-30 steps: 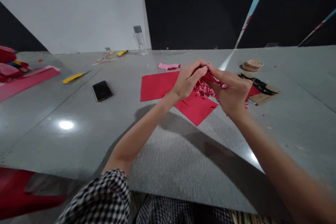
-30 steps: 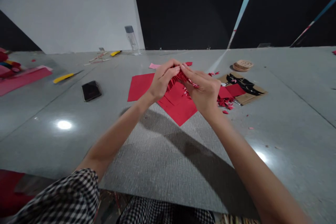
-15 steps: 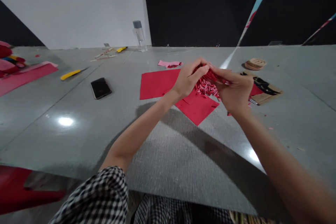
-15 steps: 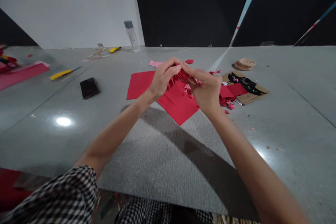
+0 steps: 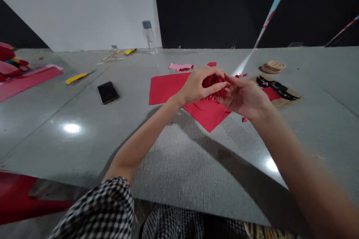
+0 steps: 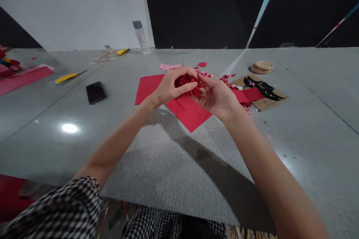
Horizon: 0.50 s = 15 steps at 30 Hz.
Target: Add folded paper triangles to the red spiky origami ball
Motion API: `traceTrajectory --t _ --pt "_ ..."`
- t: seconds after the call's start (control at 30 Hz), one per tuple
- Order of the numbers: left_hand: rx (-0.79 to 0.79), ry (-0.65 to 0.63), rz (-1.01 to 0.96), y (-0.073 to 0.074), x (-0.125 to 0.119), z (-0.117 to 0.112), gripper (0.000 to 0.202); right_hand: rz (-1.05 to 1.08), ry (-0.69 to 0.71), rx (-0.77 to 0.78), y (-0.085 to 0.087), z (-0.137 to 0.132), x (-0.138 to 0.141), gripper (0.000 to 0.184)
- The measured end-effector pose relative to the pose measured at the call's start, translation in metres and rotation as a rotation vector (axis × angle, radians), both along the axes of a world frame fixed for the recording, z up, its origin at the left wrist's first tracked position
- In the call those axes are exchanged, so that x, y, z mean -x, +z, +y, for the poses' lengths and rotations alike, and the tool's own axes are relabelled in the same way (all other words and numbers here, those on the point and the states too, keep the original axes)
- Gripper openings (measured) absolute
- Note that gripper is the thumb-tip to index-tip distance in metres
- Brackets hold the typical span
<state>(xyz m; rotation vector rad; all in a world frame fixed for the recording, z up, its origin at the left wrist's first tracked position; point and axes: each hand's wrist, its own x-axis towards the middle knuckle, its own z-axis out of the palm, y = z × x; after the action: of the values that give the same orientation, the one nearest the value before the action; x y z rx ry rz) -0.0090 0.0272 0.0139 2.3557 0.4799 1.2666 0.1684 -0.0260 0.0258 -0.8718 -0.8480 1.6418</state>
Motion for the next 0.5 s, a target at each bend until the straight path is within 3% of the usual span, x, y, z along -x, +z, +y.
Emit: traceTrajectory --t 0.33,0.5 --pt "0.146 0.02 -0.081 0.003 0.0 -0.009 0.033 0.063 -0.014 -0.023 -0.007 0.002 0.004 0.019" --pt "0.065 0.052 -0.049 0.004 -0.003 -0.009 0.023 0.026 -0.015 -0.054 -0.003 -0.003 0.005 0.016"
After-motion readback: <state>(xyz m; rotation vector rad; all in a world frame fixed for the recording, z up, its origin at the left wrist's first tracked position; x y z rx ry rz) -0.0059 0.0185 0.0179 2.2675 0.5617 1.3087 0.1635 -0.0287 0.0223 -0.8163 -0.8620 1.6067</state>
